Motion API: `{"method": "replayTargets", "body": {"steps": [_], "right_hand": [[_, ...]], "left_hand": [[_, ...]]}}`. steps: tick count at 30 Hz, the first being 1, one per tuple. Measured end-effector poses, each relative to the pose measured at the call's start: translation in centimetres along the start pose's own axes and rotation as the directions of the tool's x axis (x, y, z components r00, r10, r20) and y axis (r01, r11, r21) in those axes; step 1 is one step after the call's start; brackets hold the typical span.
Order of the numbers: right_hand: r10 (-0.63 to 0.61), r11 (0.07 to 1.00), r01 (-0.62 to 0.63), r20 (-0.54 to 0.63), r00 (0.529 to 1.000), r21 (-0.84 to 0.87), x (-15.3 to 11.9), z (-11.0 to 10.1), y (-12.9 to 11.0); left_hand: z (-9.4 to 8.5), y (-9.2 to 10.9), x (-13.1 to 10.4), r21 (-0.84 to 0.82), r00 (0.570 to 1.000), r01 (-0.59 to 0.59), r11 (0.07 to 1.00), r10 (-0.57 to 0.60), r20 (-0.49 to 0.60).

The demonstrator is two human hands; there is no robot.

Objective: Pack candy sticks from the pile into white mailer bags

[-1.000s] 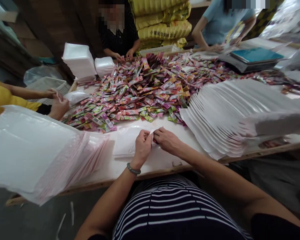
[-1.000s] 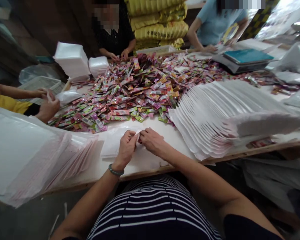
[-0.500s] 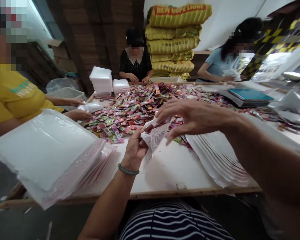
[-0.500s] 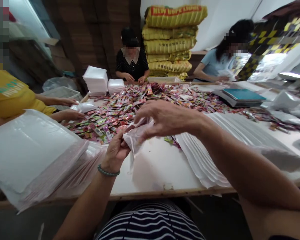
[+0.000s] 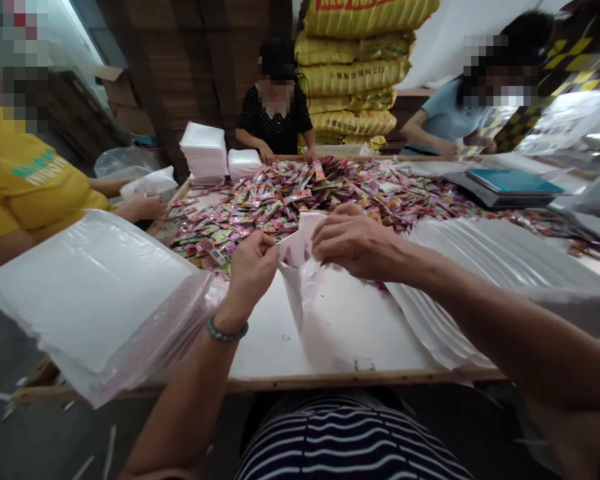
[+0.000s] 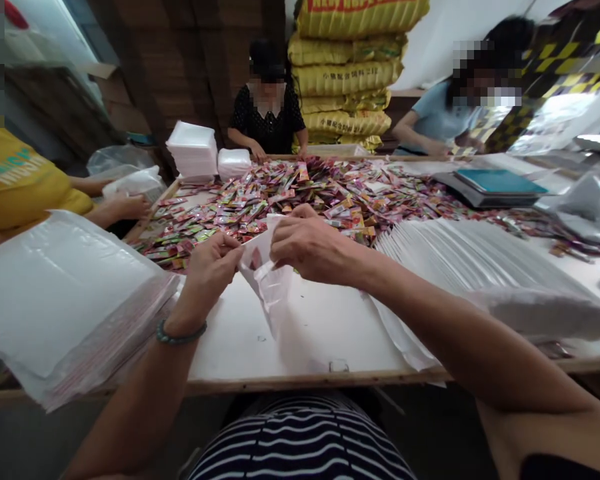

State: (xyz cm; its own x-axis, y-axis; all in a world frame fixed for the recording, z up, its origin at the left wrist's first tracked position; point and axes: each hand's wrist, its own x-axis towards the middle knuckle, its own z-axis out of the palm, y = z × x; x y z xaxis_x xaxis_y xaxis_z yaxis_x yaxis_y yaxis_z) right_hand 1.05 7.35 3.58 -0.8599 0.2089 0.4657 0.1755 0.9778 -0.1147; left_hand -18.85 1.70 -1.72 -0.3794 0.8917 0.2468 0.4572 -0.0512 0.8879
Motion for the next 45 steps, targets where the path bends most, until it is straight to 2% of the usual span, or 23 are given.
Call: {"method": "replayTargets", "body": {"steps": [6,8,10,11,13,15,17,19,22,24,26,27,28,29,30,32,33,35,37,39,41,43,45], "right_hand": [[0.079,0.981,-0.042,-0.196,0.977,0.187,-0.1,0.6,-0.4],[0.241,0.946,-0.121,-0.4,0.884,0.301,-0.1,1.4,0.3],[0.462,0.879,-0.296,-0.518,0.72,0.373,-0.4,3.4,2.1],[0.547,0.836,-0.404,-0.499,0.672,0.372,-0.6,5.0,3.4],[0.651,0.759,-0.609,-0.262,0.712,0.231,-1.1,9.2,6.1],[0.743,0.67,-0.742,-0.01,0.67,0.021,-1.8,13.9,8.5],[0.782,0.623,-0.771,0.059,0.621,-0.131,-2.6,17.8,10.0],[0.774,0.627,-0.754,0.05,0.631,-0.194,-3.7,20.2,10.8],[0.675,0.734,-0.656,0.09,0.732,-0.177,-5.5,21.0,11.3],[0.606,0.796,-0.59,0.155,0.78,-0.136,-7.0,20.7,11.3],[0.57,0.82,-0.565,0.198,0.797,-0.089,-8.8,20.3,10.6],[0.56,0.825,-0.563,0.198,0.804,-0.05,-9.8,20.2,10.0],[0.557,0.824,-0.567,0.188,0.809,0.002,-10.7,20.2,9.2],[0.562,0.813,-0.579,0.17,0.809,0.066,-11.6,20.1,8.4],[0.574,0.794,-0.592,0.148,0.805,0.14,-12.5,20.0,7.6],[0.635,0.732,-0.634,0.087,0.767,0.248,-13.7,19.4,6.2],[0.677,0.702,-0.664,0.049,0.735,0.259,-14.1,18.9,5.8],[0.725,0.679,-0.712,-0.011,0.689,0.18,-14.2,17.7,5.8],[0.701,0.713,-0.701,0.012,0.713,0.004,-13.6,16.5,6.4],[0.615,0.788,-0.598,0.139,0.776,-0.15,-12.4,15.8,7.5],[0.524,0.85,-0.476,0.284,0.803,-0.224,-11.0,15.6,8.4],[0.47,0.881,-0.403,0.374,0.799,-0.247,-9.8,15.8,9.0],[0.469,0.882,-0.393,0.395,0.79,-0.262,-9.1,16.2,9.3]], "left_hand": [[0.2,-0.9,-0.1,-0.068,0.999,0.008,0.998,-0.004,0.049],[-0.7,-0.9,-0.4,-0.069,0.998,-0.029,0.997,0.032,0.046],[-2.3,-0.4,-1.3,0.016,0.989,-0.119,0.993,0.117,0.09],[-3.1,0.1,-2.0,0.08,0.977,-0.182,0.98,0.171,0.13],[-4.4,1.1,-3.8,0.196,0.931,-0.312,0.93,0.258,0.256],[-4.4,1.7,-5.8,0.233,0.842,-0.398,0.887,0.253,0.476],[-2.9,1.5,-7.7,0.217,0.704,-0.42,0.881,0.165,0.691],[-0.3,0.4,-9.3,0.201,0.574,-0.367,0.908,0.051,0.817],[3.6,-1.7,-10.7,0.184,0.397,-0.202,0.962,-0.091,0.913],[5.3,-2.6,-10.8,0.14,0.286,-0.101,0.985,-0.106,0.952],[5.9,-3.0,-9.9,0.087,0.219,0.019,0.996,-0.089,0.972],[6.0,-3.2,-9.1,0.071,0.229,0.074,0.995,-0.087,0.969],[6.0,-3.4,-8.1,0.067,0.28,0.104,0.992,-0.094,0.955],[6.0,-3.8,-6.9,0.081,0.371,0.097,0.992,-0.112,0.922],[6.1,-4.3,-5.5,0.125,0.494,0.037,0.991,-0.127,0.86],[6.6,-5.9,-2.8,0.337,0.739,-0.189,0.922,-0.092,0.667],[6.9,-6.9,-1.5,0.457,0.782,-0.302,0.837,-0.057,0.621],[7.8,-8.9,0.6,0.54,0.77,-0.448,0.712,0.0,0.638],[8.8,-10.6,2.1,0.497,0.665,-0.571,0.653,0.013,0.747],[9.8,-11.6,3.0,0.428,0.541,-0.677,0.599,0.012,0.841],[10.4,-12.1,3.4,0.385,0.469,-0.745,0.545,0.017,0.883],[10.4,-12.3,3.3,0.389,0.476,-0.757,0.524,0.035,0.879],[9.9,-12.3,2.8,0.435,0.521,-0.742,0.51,0.031,0.853]]}}
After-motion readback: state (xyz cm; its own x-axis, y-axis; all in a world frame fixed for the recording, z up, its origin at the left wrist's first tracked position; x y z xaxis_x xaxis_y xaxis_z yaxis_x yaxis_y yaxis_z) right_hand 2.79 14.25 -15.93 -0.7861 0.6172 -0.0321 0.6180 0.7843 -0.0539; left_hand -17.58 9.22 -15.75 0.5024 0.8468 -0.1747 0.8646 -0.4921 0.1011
